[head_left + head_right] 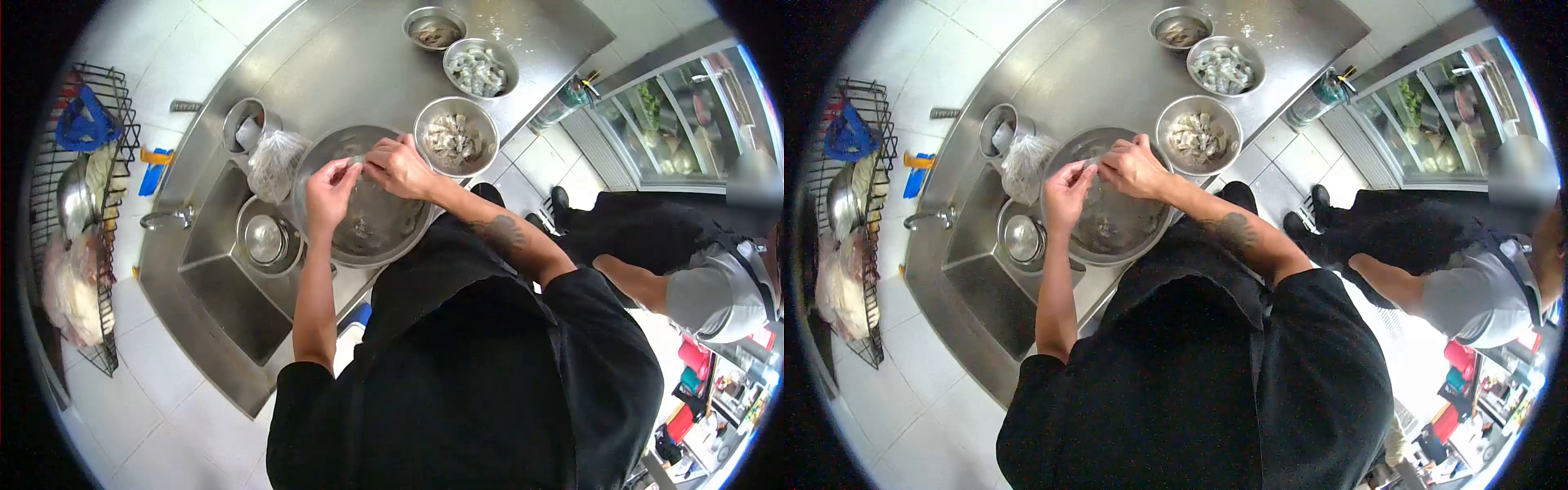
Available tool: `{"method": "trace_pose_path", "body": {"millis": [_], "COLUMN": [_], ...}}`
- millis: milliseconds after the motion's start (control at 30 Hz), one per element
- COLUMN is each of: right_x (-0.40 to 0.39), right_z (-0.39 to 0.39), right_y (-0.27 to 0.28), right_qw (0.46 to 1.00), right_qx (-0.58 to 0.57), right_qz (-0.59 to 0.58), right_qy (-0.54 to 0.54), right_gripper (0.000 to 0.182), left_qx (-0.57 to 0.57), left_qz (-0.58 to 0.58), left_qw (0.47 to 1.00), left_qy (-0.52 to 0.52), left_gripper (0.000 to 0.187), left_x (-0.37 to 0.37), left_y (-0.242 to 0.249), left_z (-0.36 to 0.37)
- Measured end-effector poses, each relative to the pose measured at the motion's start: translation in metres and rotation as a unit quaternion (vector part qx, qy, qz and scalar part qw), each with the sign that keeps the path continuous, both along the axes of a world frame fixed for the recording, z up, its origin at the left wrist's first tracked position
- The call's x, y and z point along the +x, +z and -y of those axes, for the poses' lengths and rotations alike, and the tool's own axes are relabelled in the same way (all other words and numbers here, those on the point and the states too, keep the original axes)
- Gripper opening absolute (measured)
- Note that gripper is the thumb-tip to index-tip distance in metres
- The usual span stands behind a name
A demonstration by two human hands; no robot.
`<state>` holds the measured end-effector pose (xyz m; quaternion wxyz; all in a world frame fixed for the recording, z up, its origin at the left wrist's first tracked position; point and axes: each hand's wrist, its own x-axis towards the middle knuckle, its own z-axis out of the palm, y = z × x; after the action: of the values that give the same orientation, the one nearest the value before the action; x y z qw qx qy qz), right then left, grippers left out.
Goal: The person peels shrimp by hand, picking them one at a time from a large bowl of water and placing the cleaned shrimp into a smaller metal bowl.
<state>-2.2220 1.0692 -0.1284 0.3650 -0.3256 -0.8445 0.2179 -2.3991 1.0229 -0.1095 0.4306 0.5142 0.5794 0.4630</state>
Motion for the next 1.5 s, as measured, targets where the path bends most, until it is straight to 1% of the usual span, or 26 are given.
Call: {"method": "trace_pose_path", "body": {"millis": [100, 167, 233, 300, 333, 367, 433, 467, 500, 533, 567, 633, 667, 767, 900, 967, 1033, 1100, 1167, 1233, 1267, 1333, 1367, 1433, 1467, 1500], "right_x": [0.019, 0.037, 0.058, 0.086, 0.098, 0.108, 0.127, 0.132, 0.134, 0.134, 0.134, 0.136, 0.138, 0.141, 0.146, 0.148, 0.149, 0.149, 0.145, 0.143, 0.144, 0.147, 0.152, 0.172, 0.182, 0.184], "right_z": [-0.013, -0.026, -0.034, -0.039, -0.035, -0.037, -0.035, -0.033, -0.031, -0.029, -0.030, -0.043, -0.048, -0.056, -0.057, -0.058, -0.059, -0.054, -0.049, -0.042, -0.042, -0.042, -0.042, -0.046, -0.056, -0.056], "right_y": [-0.002, 0.001, 0.006, -0.004, 0.000, -0.003, -0.007, -0.012, -0.018, -0.018, -0.018, -0.009, 0.001, 0.000, -0.007, -0.012, -0.009, 0.001, -0.001, -0.003, -0.007, -0.013, -0.012, -0.005, -0.012, -0.024], "right_qw": [0.997, 0.989, 0.979, 0.973, 0.960, 0.933, 0.899, 0.896, 0.928, 0.949, 0.947, 0.986, 0.985, 0.980, 0.987, 0.988, 0.991, 0.980, 0.984, 0.969, 0.969, 0.949, 0.949, 0.912, 0.906, 0.906], "right_qx": [-0.024, -0.030, -0.028, -0.041, -0.086, -0.152, -0.242, -0.244, -0.162, -0.077, -0.082, -0.068, -0.108, -0.142, -0.120, -0.113, -0.098, -0.176, -0.173, -0.229, -0.230, -0.282, -0.283, -0.371, -0.404, -0.403], "right_qz": [0.043, 0.010, -0.010, 0.052, 0.110, 0.199, 0.267, 0.264, 0.195, 0.126, 0.125, 0.049, 0.107, 0.128, 0.104, 0.104, 0.088, 0.079, 0.027, -0.031, -0.030, -0.121, -0.120, -0.134, -0.067, -0.068], "right_qy": [-0.067, -0.146, -0.201, -0.222, -0.245, -0.259, -0.249, -0.260, -0.273, -0.279, -0.284, -0.141, -0.081, -0.052, -0.011, 0.010, 0.020, -0.039, -0.043, -0.082, -0.082, -0.065, -0.064, -0.112, -0.110, -0.110], "right_gripper": [0.014, 0.016, 0.017, 0.018, 0.019, 0.021, 0.026, 0.026, 0.028, 0.029, 0.029, 0.025, 0.020, 0.019, 0.016, 0.018, 0.014, 0.015, 0.015, 0.015, 0.015, 0.018, 0.018, 0.022, 0.027, 0.027], "left_qx": [0.168, 0.247, 0.273, 0.203, 0.118, 0.126, 0.060, -0.006, -0.046, -0.048, -0.054, -0.062, -0.063, -0.055, -0.069, -0.076, -0.069, -0.112, -0.123, -0.173, -0.173, -0.187, -0.187, -0.191, -0.189, -0.189], "left_qz": [-0.142, -0.182, -0.186, -0.154, -0.048, 0.003, 0.008, 0.039, 0.073, 0.085, 0.097, 0.128, 0.159, 0.193, 0.204, 0.077, 0.042, 0.091, 0.122, 0.205, 0.206, 0.269, 0.270, 0.349, 0.309, 0.309], "left_qw": [0.975, 0.951, 0.943, 0.966, 0.991, 0.992, 0.997, 0.993, 0.985, 0.976, 0.965, 0.950, 0.934, 0.924, 0.909, 0.886, 0.900, 0.906, 0.904, 0.886, 0.886, 0.861, 0.861, 0.847, 0.861, 0.860], "left_qy": [0.023, 0.030, 0.034, 0.042, 0.030, 0.027, -0.042, -0.107, -0.152, -0.195, -0.236, -0.277, -0.313, -0.326, -0.357, -0.450, -0.428, -0.397, -0.392, -0.377, -0.377, -0.390, -0.388, -0.352, -0.358, -0.358], "left_gripper": [0.018, 0.017, 0.016, 0.017, 0.018, 0.018, 0.017, 0.016, 0.018, 0.019, 0.020, 0.020, 0.022, 0.026, 0.026, 0.018, 0.009, 0.010, 0.011, 0.010, 0.010, 0.012, 0.012, 0.014, 0.015, 0.015], "left_x": [0.036, 0.062, 0.088, 0.109, 0.115, 0.118, 0.114, 0.109, 0.108, 0.106, 0.104, 0.106, 0.107, 0.112, 0.104, 0.098, 0.092, 0.088, 0.083, 0.080, 0.078, 0.074, 0.069, 0.055, 0.050, 0.052], "left_y": [0.012, 0.009, -0.012, -0.018, -0.032, -0.030, -0.052, -0.052, -0.054, -0.053, -0.053, -0.047, -0.045, -0.043, -0.047, -0.046, -0.040, -0.028, -0.031, -0.035, -0.037, -0.043, -0.048, -0.056, -0.055, -0.055], "left_z": [-0.026, -0.052, -0.082, -0.102, -0.114, -0.117, -0.132, -0.134, -0.136, -0.137, -0.136, -0.135, -0.136, -0.140, -0.145, -0.155, -0.156, -0.156, -0.156, -0.152, -0.151, -0.148, -0.149, -0.154, -0.156, -0.155]}}
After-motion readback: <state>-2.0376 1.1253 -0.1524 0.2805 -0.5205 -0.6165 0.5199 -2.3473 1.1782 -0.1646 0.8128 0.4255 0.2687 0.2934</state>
